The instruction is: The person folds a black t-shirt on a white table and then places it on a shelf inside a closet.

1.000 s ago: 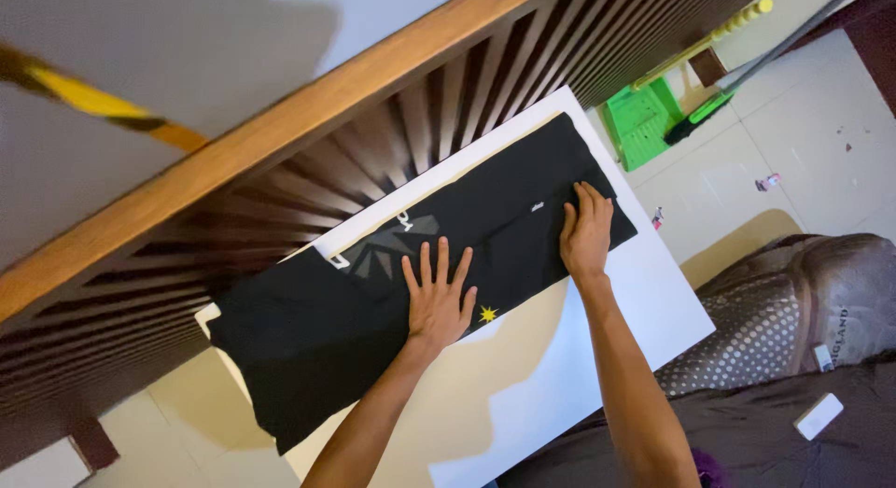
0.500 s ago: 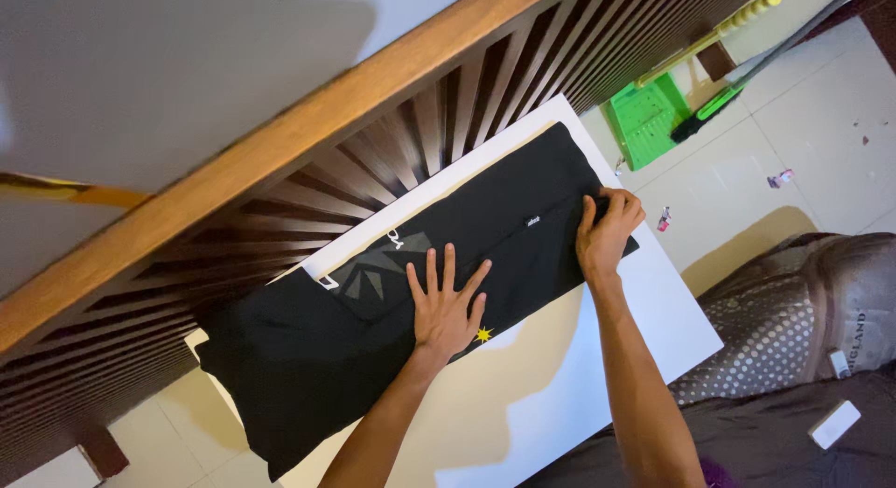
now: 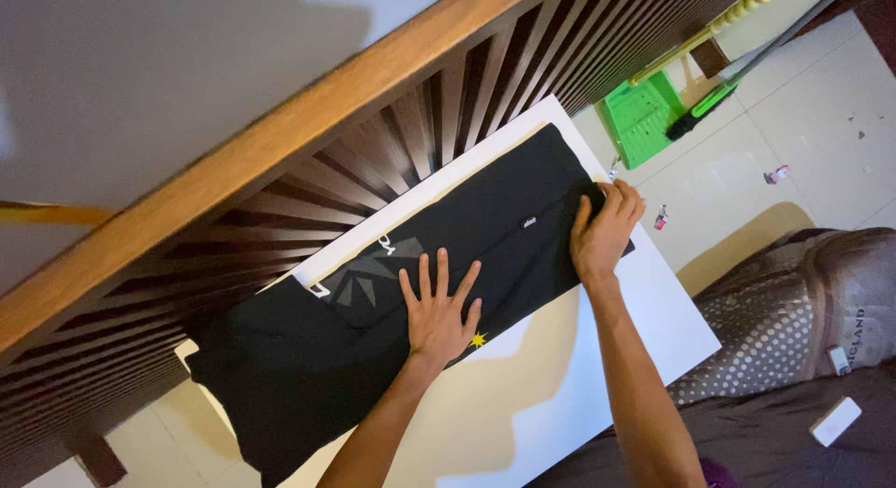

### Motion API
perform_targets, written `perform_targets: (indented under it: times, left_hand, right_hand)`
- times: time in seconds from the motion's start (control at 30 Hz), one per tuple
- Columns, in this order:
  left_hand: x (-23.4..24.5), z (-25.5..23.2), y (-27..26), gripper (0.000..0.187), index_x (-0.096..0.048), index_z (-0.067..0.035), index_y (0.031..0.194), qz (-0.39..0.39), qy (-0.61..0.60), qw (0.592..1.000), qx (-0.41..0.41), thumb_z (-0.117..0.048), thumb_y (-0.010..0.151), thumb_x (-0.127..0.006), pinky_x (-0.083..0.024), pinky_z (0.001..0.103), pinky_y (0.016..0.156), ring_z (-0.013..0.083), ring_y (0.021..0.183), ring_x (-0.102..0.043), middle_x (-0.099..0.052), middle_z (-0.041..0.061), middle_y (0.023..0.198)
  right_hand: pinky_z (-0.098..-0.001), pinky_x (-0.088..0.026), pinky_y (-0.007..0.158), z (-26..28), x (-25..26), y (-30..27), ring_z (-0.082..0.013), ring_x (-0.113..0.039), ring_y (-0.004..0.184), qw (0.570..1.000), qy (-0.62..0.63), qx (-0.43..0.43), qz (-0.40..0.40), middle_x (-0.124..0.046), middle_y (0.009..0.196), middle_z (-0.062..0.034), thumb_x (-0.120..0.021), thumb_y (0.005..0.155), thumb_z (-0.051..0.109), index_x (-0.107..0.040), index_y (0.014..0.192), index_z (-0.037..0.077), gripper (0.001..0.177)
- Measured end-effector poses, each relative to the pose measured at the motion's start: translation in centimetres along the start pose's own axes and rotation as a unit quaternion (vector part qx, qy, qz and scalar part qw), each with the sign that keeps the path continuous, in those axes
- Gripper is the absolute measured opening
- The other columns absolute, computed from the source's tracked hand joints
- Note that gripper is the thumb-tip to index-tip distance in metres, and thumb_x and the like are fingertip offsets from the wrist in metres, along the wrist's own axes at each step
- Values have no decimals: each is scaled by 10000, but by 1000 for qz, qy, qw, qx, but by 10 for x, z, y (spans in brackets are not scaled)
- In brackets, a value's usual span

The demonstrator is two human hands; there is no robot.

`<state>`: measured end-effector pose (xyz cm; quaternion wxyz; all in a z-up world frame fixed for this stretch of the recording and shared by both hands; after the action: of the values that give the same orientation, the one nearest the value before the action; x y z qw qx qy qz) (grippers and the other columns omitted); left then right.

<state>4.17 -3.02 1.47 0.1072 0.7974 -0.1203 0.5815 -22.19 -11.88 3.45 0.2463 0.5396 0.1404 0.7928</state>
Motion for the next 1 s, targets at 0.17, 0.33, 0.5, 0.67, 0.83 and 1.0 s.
perform_targets:
  times: [0.17, 0.33, 0.5, 0.67, 0.83, 1.0]
  left_hand:
    - [-3, -4, -10, 673, -353, -166, 1581, 23, -3, 999, -40, -414, 975, -509, -130, 669, 1181, 455, 1498, -232, -258, 235, 1643]
    - [0, 4, -33, 653, -340, -85, 1591, 47, -47, 989, -132, -369, 1024, -497, -152, 510, 1258, 325, 1533, -257, -279, 153, 1670]
    - [10, 12, -42, 723, -324, -93, 1580, 69, -84, 987, -122, -424, 973, -535, -125, 511, 1236, 350, 1516, -233, -249, 189, 1652]
    - [22, 27, -60, 744, -305, -100, 1590, 66, -105, 988, -92, -416, 968, -561, -132, 483, 1247, 359, 1527, -217, -225, 204, 1659]
    - [26, 47, -95, 730, -289, -64, 1613, 45, -99, 991, -74, -367, 1009, -566, -160, 472, 1259, 362, 1540, -227, -217, 213, 1679]
    - [34, 70, -125, 736, -277, -49, 1594, 48, -77, 995, -36, -374, 994, -554, -156, 477, 1260, 356, 1543, -219, -222, 195, 1672]
  right_hand:
    - [-637, -183, 1236, 42, 1, -47, -494, -295, 1498, 987, 14, 27, 155, -377, 1598, -269, -597, 1017, 243, -445, 1516, -33, 590]
    - [-656, -138, 1200, 52, 0, -85, -528, -208, 1510, 973, -41, 22, 225, -281, 1649, -263, -542, 988, 456, -394, 1578, 73, 718]
    - [-698, -134, 1187, 48, 2, -86, -535, -216, 1506, 972, -81, 29, 220, -288, 1660, -231, -519, 988, 518, -411, 1586, 144, 713]
    - [-678, -144, 1225, 62, 1, -109, -568, -216, 1516, 978, -79, 28, 191, -263, 1679, -278, -487, 1056, 382, -356, 1614, 47, 664]
    - [-652, -141, 1238, 116, -5, -160, -522, -231, 1540, 967, -36, 64, 243, -279, 1689, -256, -468, 1060, 285, -350, 1616, 37, 620]
    - [-637, -160, 1213, 147, 6, -175, -524, -229, 1506, 969, -23, 46, 242, -279, 1645, -246, -499, 1011, 375, -360, 1569, 63, 654]
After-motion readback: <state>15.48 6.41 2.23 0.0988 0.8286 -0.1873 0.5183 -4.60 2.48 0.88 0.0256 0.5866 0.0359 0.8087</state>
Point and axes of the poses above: each hand's wrist, its own y-axis towards the middle knuckle, its own x-axis out of the back of the hand, z = x × y, the point moved 4 cm from there along y, towards the middle knuckle
